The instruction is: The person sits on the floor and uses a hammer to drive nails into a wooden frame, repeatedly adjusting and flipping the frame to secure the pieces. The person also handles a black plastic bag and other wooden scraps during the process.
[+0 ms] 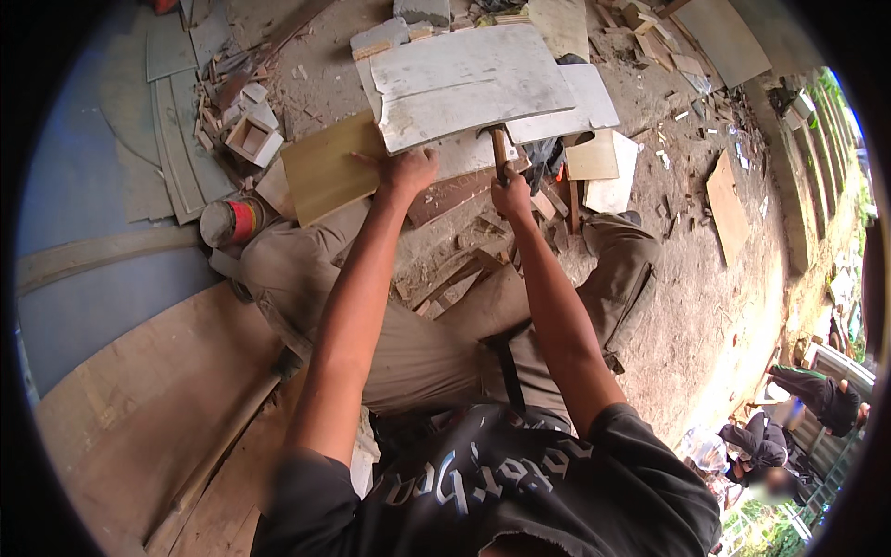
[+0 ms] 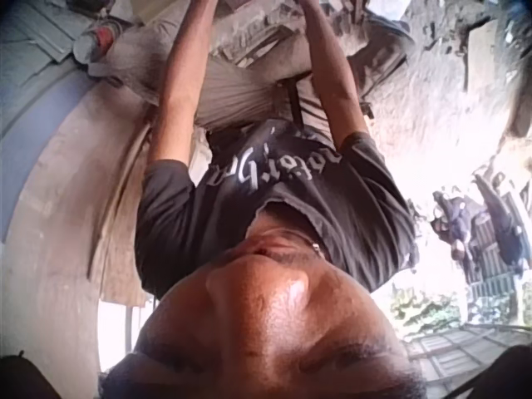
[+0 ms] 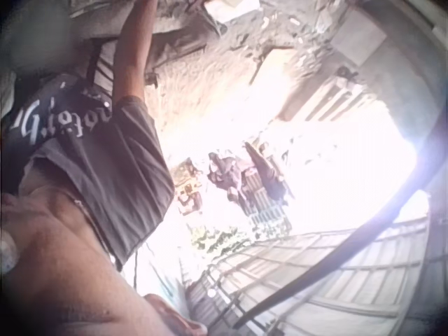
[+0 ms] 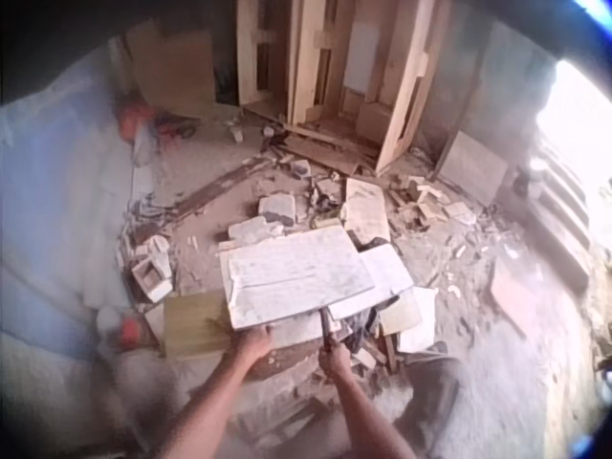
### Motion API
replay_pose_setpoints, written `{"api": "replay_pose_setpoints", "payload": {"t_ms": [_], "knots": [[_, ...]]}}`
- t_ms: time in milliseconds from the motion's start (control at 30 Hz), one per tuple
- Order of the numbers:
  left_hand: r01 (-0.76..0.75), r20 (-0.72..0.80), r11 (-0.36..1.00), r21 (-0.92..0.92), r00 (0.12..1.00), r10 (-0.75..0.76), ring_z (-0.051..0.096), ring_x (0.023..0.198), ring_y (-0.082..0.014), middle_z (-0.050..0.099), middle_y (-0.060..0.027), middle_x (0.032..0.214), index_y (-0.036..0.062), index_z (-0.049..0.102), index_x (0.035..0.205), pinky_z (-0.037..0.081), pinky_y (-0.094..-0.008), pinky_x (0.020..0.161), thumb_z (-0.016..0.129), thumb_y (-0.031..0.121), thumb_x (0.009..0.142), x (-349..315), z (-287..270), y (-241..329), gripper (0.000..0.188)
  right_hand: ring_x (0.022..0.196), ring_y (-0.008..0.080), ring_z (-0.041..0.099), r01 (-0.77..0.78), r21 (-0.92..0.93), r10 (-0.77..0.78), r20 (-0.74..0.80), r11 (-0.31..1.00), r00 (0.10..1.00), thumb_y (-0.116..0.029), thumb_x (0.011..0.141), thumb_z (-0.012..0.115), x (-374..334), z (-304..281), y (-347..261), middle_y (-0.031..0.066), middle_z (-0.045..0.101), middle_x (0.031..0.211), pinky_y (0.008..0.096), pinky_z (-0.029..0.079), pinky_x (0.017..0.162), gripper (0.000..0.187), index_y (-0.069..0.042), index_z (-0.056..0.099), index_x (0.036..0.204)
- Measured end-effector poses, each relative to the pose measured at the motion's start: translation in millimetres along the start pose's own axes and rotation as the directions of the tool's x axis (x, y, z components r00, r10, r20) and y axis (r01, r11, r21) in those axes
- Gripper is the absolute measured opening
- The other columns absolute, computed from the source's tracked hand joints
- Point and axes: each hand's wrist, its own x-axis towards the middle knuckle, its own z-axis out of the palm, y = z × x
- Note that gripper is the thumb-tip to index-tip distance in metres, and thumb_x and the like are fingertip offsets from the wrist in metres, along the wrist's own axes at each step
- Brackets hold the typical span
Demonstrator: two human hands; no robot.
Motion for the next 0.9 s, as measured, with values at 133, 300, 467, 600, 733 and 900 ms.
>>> {"api": "replay_pose_setpoints", "payload": {"t_ms": [133, 300, 467, 600, 733, 900], "knots": [[-0.024, -0.086, 0.999, -0.025, 0.996, 0.022, 0.026, 0.142, -0.0441, 0.038, -0.0178, 0.151, 0.0086, 0.041, 0.145, -0.011, -0.0854, 0.095, 0.034, 0.045, 0.094, -1.7, 14.2, 5.7, 0.063, 0.098, 0.0439, 0.065, -0.059, 0.075, 0.061, -0.022, 0.995, 0.998, -0.023, 0.082, 0.066, -2.4, -11.4, 25.0, 0.0293, 0.067, 0.099, 0.0449, 0.052, 0.085, 0.053, -0.004, 0.058, 0.131], [-0.183, -0.51, 0.962, -0.203, 0.858, 0.055, 0.029, 0.142, -0.0367, 0.038, -0.0159, 0.152, 0.0086, 0.041, 0.145, 0.005, -0.0755, 0.106, 0.036, 0.042, 0.096, 61.4, 60.9, -106.4, 0.059, 0.068, 0.0209, 0.068, -0.066, 0.125, 0.06, 0.053, 0.99, 0.997, -0.029, 0.082, 0.072, -28.6, -39.7, 20.1, 0.0123, 0.069, 0.075, 0.0361, 0.053, 0.067, 0.049, -0.009, 0.064, 0.126], [-0.293, -0.356, 0.207, -0.933, 0.829, -0.431, 0.055, 0.114, -0.0251, 0.06, -0.0136, 0.125, 0.0007, 0.057, 0.125, 0.043, -0.0364, 0.1, 0.042, 0.036, 0.101, 9.3, -46.7, -58.4, 0.045, 0.054, 0.0148, 0.061, -0.275, 0.25, 0.295, -0.045, 0.928, 0.955, -0.03, 0.084, 0.071, -33.8, -74.8, 66.7, 0.0065, 0.062, 0.062, 0.0319, 0.047, 0.05, 0.034, 0.002, 0.07, 0.098], [-0.672, -0.803, 0.58, -0.461, 0.594, 0.049, 0.054, 0.119, -0.0293, 0.057, -0.0169, 0.129, 0.0009, 0.054, 0.128, 0.04, -0.0394, 0.104, 0.048, 0.038, 0.099, -42.7, -136.5, 25.3, 0.047, 0.074, 0.0286, 0.072, -0.461, 0.271, 0.485, -0.023, 0.845, 0.874, -0.033, 0.08, 0.071, -20.2, -65.0, 115.2, 0.0191, 0.071, 0.081, 0.0386, 0.054, 0.068, 0.043, 0.006, 0.07, 0.098], [-0.611, -0.553, 0.788, 0.076, 0.632, 0.543, 0.038, 0.137, -0.0343, 0.041, -0.0195, 0.148, 0.0067, 0.045, 0.14, 0.027, -0.0536, 0.112, 0.054, 0.049, 0.095, -40.3, -139.4, 87.3, 0.062, 0.094, 0.0328, 0.07, -0.623, 0.146, 0.613, 0.108, 0.769, 0.782, -0.033, 0.081, 0.07, -12.4, -52.0, 144.6, 0.0234, 0.07, 0.099, 0.0405, 0.054, 0.082, 0.046, 0.007, 0.068, 0.103], [-0.474, -0.364, 0.812, 0.341, 0.73, 0.579, 0.021, 0.148, -0.0308, 0.024, -0.015, 0.16, 0.017, 0.027, 0.154, 0.015, -0.0704, 0.11, 0.061, 0.052, 0.089, -34.7, -99.1, 136.0, 0.081, 0.104, 0.0384, 0.065, -0.627, 0.143, 0.624, 0.073, 0.766, 0.778, -0.034, 0.079, 0.076, -25.7, -7.2, 198.9, 0.0251, 0.068, 0.108, 0.0441, 0.052, 0.087, 0.048, 0.003, 0.068, 0.107]]}}
